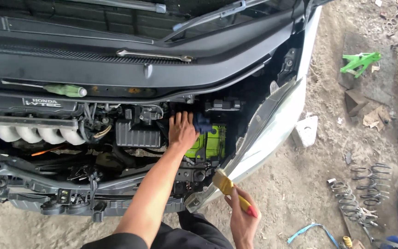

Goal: The person cleans the engine bay of a car with the hood open. They use a brush to scrub various components and a blue cloth to wipe away dust and debris from the engine cover, battery area, and surrounding parts.

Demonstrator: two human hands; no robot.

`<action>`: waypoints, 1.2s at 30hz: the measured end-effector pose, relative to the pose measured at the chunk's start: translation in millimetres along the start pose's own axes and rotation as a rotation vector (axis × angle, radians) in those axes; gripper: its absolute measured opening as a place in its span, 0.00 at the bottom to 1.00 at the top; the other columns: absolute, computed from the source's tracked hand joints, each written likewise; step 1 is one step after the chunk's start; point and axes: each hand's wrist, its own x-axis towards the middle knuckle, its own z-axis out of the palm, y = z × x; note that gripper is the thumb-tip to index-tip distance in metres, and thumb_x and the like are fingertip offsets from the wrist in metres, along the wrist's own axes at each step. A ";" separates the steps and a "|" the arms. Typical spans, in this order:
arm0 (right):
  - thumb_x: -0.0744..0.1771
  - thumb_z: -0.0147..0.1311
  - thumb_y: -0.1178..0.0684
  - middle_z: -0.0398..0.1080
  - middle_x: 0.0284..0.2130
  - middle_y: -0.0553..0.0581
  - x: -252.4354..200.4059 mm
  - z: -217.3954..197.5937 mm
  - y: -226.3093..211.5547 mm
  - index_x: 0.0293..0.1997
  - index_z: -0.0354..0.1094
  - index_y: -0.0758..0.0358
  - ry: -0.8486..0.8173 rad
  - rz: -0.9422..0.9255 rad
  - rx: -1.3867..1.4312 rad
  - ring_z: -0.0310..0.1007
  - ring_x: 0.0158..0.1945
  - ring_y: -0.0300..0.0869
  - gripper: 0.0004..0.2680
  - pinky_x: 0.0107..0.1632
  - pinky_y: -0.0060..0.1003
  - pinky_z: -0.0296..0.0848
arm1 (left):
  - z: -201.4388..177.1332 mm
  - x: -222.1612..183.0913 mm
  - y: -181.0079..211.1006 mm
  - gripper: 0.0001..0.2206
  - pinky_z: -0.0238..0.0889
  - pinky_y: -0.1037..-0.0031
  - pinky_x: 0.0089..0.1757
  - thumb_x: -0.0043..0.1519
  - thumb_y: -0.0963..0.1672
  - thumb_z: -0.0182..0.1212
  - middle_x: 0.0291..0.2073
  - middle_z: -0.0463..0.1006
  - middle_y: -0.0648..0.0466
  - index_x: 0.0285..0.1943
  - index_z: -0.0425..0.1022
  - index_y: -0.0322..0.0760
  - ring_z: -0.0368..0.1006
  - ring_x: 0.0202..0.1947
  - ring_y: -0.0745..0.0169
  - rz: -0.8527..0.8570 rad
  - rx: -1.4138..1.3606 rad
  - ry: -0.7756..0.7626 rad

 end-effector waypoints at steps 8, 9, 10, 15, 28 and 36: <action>0.65 0.57 0.60 0.80 0.49 0.69 -2.4 -9.9 -1.3 0.45 0.77 0.75 -0.041 -0.134 -0.075 0.83 0.50 0.55 0.08 0.47 0.43 0.87 | 33.4 24.5 -14.6 0.19 0.65 0.56 0.53 0.57 0.46 0.65 0.50 0.82 0.55 0.57 0.77 0.40 0.72 0.56 0.46 -0.191 -0.308 0.184; 0.65 0.57 0.60 0.80 0.49 0.69 4.6 -16.6 6.8 0.45 0.77 0.75 -0.039 -0.134 -0.075 0.83 0.50 0.55 0.08 0.47 0.43 0.87 | 44.8 27.5 -10.1 0.19 0.65 0.56 0.53 0.57 0.46 0.65 0.50 0.82 0.55 0.57 0.77 0.40 0.72 0.56 0.46 -0.190 -0.310 0.184; 0.65 0.56 0.61 0.78 0.51 0.71 10.8 -23.1 14.9 0.45 0.76 0.75 -0.070 -0.145 -0.050 0.81 0.53 0.58 0.08 0.47 0.46 0.87 | 56.3 28.9 -6.9 0.19 0.66 0.56 0.53 0.55 0.45 0.67 0.50 0.83 0.53 0.57 0.79 0.40 0.75 0.55 0.47 -0.295 -0.306 0.270; 0.66 0.57 0.60 0.78 0.49 0.73 19.3 -27.1 9.2 0.44 0.76 0.77 0.023 -0.092 -0.011 0.81 0.52 0.60 0.08 0.46 0.48 0.86 | -20.4 -15.0 17.7 0.16 0.59 0.60 0.59 0.55 0.49 0.74 0.43 0.82 0.57 0.49 0.80 0.46 0.74 0.52 0.52 -0.168 -0.252 0.309; 0.66 0.56 0.58 0.78 0.49 0.73 20.0 -17.3 -10.1 0.43 0.76 0.74 -0.019 -0.110 0.013 0.81 0.52 0.58 0.08 0.48 0.48 0.87 | -22.4 -65.4 61.9 0.30 0.33 0.59 0.73 0.65 0.46 0.49 0.77 0.52 0.43 0.78 0.51 0.32 0.43 0.78 0.43 0.187 -0.473 0.066; 0.67 0.55 0.55 0.77 0.47 0.74 8.0 -10.3 -17.6 0.45 0.75 0.75 -0.014 -0.076 -0.019 0.81 0.51 0.56 0.10 0.49 0.46 0.86 | -20.4 -54.4 44.7 0.31 0.21 0.60 0.73 0.68 0.51 0.34 0.79 0.45 0.45 0.81 0.40 0.36 0.37 0.78 0.45 0.333 -0.387 -0.036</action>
